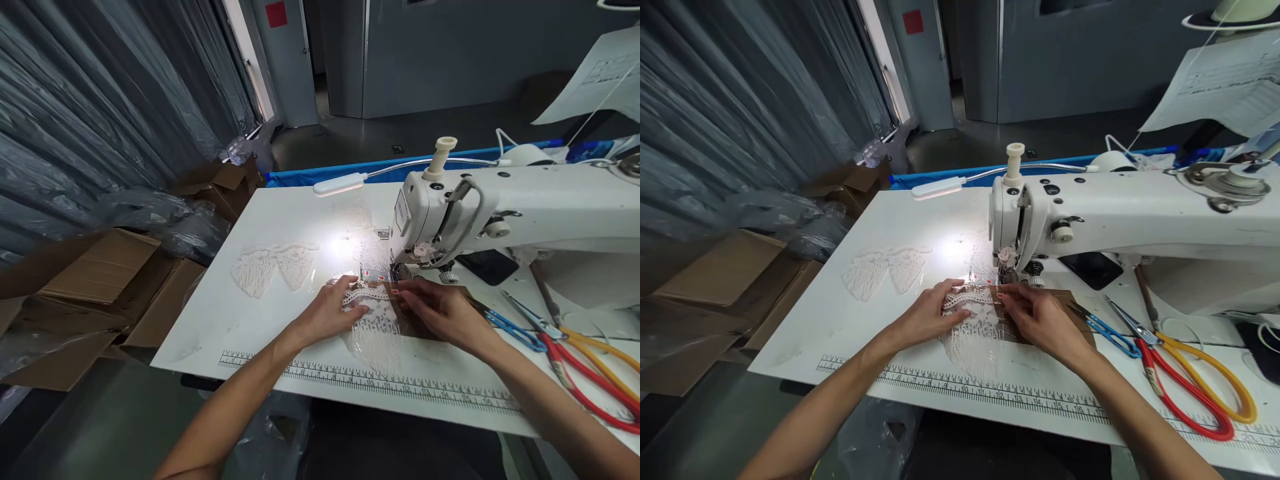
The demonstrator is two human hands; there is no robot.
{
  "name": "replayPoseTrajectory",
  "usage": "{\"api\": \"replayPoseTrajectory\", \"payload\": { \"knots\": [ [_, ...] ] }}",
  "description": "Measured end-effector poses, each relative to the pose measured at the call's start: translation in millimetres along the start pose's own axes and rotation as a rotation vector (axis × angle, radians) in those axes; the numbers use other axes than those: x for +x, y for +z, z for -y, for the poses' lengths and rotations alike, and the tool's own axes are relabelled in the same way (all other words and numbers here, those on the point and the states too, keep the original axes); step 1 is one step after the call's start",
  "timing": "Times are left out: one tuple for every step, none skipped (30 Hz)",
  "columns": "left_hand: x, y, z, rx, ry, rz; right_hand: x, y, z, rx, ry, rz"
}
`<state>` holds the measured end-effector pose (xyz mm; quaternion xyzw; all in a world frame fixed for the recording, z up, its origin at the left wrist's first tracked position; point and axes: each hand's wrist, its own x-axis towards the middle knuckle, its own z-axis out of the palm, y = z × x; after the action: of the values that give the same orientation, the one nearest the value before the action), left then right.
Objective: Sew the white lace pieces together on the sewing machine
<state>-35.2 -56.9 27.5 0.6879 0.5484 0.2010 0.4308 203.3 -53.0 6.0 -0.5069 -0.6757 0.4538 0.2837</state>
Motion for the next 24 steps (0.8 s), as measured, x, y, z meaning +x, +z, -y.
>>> {"api": "replayPoseTrajectory", "payload": {
  "knots": [
    [1,1.2,0,0.004,0.005,-0.017,0,-3,-6,-0.149,-0.086,-0.048],
    [1,2.2,1,0.012,0.005,-0.034,0,-5,-12,-0.278,-0.178,-0.070],
    [2,2.7,1,0.018,-0.003,-0.047,-1,-6,-18,-0.376,-0.270,-0.072],
    [2,2.9,2,0.018,-0.015,-0.058,-1,-6,-22,-0.447,-0.356,-0.058],
    [3,2.6,2,0.015,-0.028,-0.071,-1,-5,-25,-0.503,-0.428,-0.036],
    [3,1.9,3,0.018,-0.039,-0.086,-1,-3,-27,-0.558,-0.483,-0.016],
    [4,0.9,3,0.028,-0.048,-0.103,0,-1,-28,-0.617,-0.523,-0.007],
    [4,-0.2,4,0.041,-0.055,-0.114,1,1,-29,-0.677,-0.549,-0.009],
    [4,-1.4,4,0.052,-0.062,-0.118,2,3,-30,-0.731,-0.565,-0.017],
    [5,-2.3,5,0.059,-0.068,-0.117,3,4,-30,-0.775,-0.573,-0.025],
    [6,-3.1,6,0.059,-0.074,-0.114,4,5,-29,-0.806,-0.576,-0.033],
    [7,-3.4,6,0.051,-0.080,-0.113,5,6,-29,-0.820,-0.575,-0.038],
    [8,-3.5,7,0.037,-0.084,-0.115,6,5,-28,-0.818,-0.570,-0.040],
    [9,-3.4,8,0.022,-0.087,-0.121,6,4,-27,-0.801,-0.562,-0.034],
    [10,-3.1,9,0.006,-0.089,-0.127,7,3,-27,-0.773,-0.549,-0.024],
    [11,-2.8,10,-0.013,-0.093,-0.130,7,1,-27,-0.735,-0.530,-0.014],
    [12,-2.6,10,-0.034,-0.099,-0.130,7,-1,-27,-0.689,-0.506,-0.008],
    [14,-2.5,11,-0.055,-0.106,-0.128,7,-3,-28,-0.635,-0.479,-0.008],
    [15,-2.5,12,-0.076,-0.116,-0.123,7,-5,-30,-0.574,-0.450,-0.014],
    [16,-2.7,13,-0.096,-0.125,-0.117,7,-7,-31,-0.510,-0.424,-0.029],
    [17,-3.1,13,-0.114,-0.134,-0.113,6,-8,-32,-0.449,-0.402,-0.049],
    [17,-3.6,14,-0.131,-0.140,-0.108,6,-9,-33,-0.396,-0.387,-0.067],
    [18,-4.2,15,-0.147,-0.144,-0.101,5,-9,-33,-0.358,-0.381,-0.080],
    [19,-4.8,15,-0.162,-0.147,-0.093,4,-9,-33,-0.335,-0.386,-0.083]
  ]
}}
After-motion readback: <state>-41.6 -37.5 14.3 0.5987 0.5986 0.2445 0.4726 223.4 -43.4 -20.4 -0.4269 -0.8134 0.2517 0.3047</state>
